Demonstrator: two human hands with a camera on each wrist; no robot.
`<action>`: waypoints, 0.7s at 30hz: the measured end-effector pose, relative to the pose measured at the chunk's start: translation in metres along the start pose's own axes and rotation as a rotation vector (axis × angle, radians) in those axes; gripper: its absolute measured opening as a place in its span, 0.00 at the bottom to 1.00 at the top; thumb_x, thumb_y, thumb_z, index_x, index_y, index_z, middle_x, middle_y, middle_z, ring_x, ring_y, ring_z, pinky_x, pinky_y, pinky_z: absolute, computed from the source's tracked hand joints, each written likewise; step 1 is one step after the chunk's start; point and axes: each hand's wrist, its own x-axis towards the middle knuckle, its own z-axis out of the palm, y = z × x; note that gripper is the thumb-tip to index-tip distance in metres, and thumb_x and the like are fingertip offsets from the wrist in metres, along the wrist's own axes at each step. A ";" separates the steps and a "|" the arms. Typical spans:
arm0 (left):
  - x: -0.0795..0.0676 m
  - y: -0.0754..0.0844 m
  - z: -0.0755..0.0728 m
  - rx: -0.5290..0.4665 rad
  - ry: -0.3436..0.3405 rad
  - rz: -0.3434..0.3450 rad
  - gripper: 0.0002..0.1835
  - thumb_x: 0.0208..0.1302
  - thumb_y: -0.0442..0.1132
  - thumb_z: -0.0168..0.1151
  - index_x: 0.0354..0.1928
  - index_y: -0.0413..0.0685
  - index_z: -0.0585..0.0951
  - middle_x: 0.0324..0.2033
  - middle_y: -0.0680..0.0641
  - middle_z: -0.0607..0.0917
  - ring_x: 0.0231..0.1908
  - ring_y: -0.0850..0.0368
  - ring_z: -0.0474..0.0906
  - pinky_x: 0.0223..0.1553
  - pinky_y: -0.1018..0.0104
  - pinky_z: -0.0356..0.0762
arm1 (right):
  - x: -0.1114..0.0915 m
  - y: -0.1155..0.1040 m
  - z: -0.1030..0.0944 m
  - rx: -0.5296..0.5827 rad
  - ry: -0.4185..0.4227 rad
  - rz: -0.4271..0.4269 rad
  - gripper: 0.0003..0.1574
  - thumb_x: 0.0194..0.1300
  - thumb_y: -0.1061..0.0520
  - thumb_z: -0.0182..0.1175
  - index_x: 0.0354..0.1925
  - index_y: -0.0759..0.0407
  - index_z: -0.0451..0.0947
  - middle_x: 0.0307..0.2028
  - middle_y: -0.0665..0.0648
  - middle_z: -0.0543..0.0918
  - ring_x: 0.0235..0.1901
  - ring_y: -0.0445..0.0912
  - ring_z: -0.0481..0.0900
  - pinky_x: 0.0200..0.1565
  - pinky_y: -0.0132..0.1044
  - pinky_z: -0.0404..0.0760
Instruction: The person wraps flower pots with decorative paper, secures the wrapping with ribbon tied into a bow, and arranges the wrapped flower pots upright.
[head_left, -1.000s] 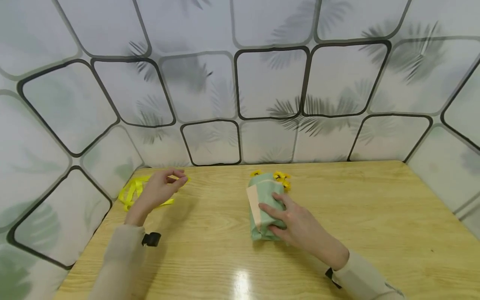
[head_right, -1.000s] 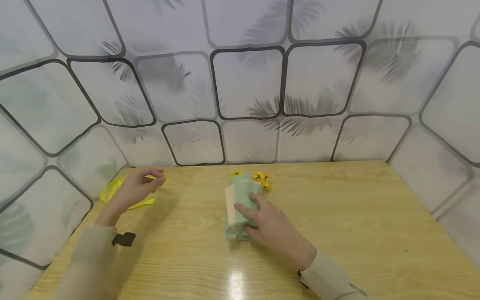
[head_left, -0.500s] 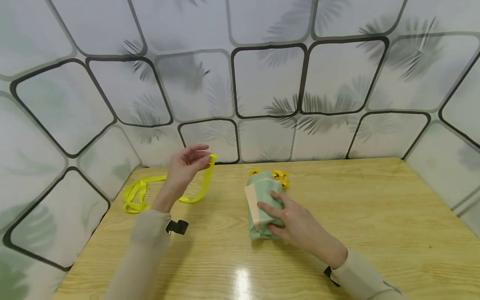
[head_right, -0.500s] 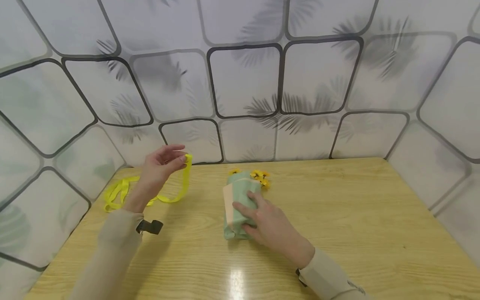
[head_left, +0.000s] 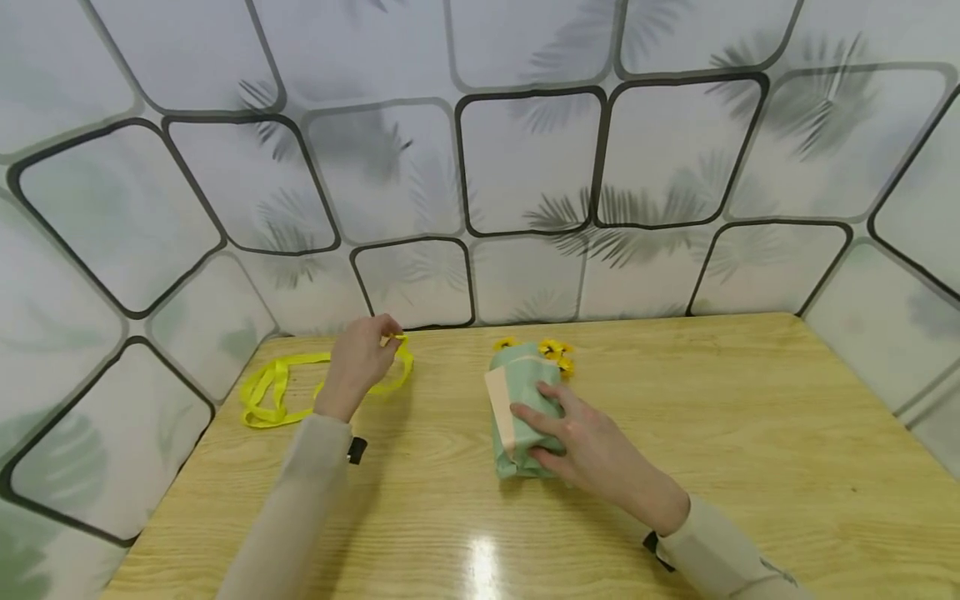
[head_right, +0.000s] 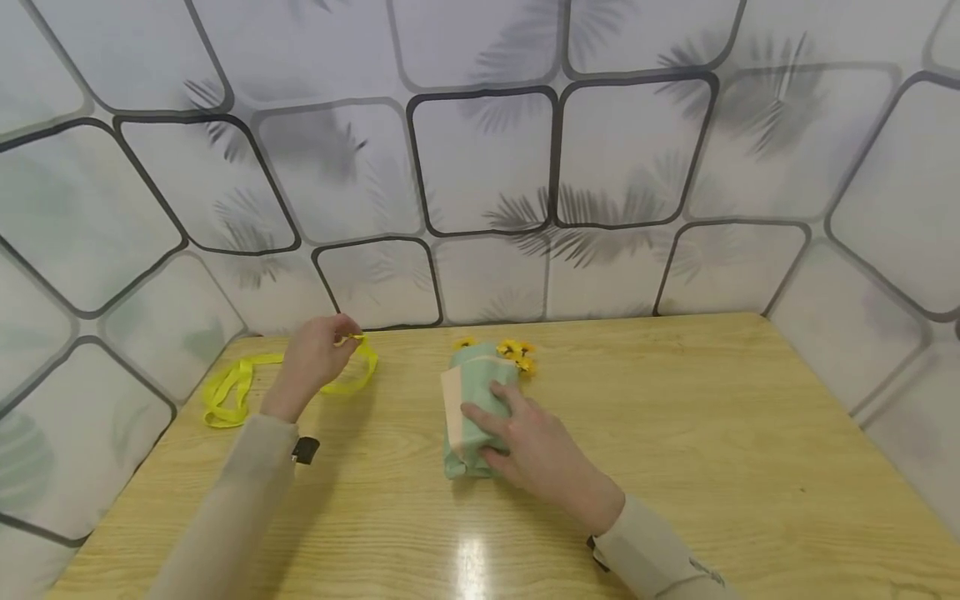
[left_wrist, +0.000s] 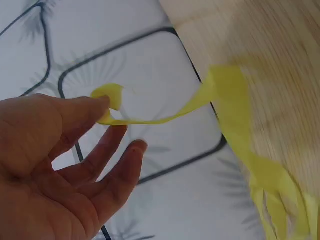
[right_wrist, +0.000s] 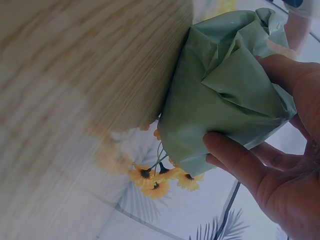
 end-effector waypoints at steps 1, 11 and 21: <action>0.000 -0.002 -0.001 0.019 -0.010 -0.024 0.07 0.71 0.33 0.62 0.45 0.39 0.86 0.46 0.36 0.88 0.46 0.39 0.85 0.47 0.46 0.83 | 0.000 0.000 0.000 0.000 -0.001 0.001 0.41 0.52 0.50 0.81 0.64 0.52 0.81 0.60 0.72 0.77 0.52 0.61 0.85 0.45 0.47 0.89; 0.006 -0.018 -0.006 -0.593 -0.224 -0.303 0.24 0.77 0.43 0.57 0.64 0.31 0.77 0.63 0.32 0.79 0.61 0.40 0.80 0.64 0.51 0.79 | 0.000 -0.001 -0.002 -0.029 -0.014 0.012 0.41 0.52 0.49 0.80 0.65 0.51 0.81 0.61 0.72 0.77 0.54 0.61 0.84 0.47 0.47 0.88; 0.035 0.019 0.026 -0.900 -0.016 -0.415 0.19 0.75 0.32 0.58 0.63 0.31 0.78 0.61 0.32 0.80 0.61 0.40 0.80 0.63 0.57 0.79 | 0.000 0.000 -0.001 0.001 -0.007 0.009 0.41 0.52 0.49 0.81 0.64 0.50 0.81 0.61 0.72 0.77 0.54 0.62 0.84 0.47 0.49 0.88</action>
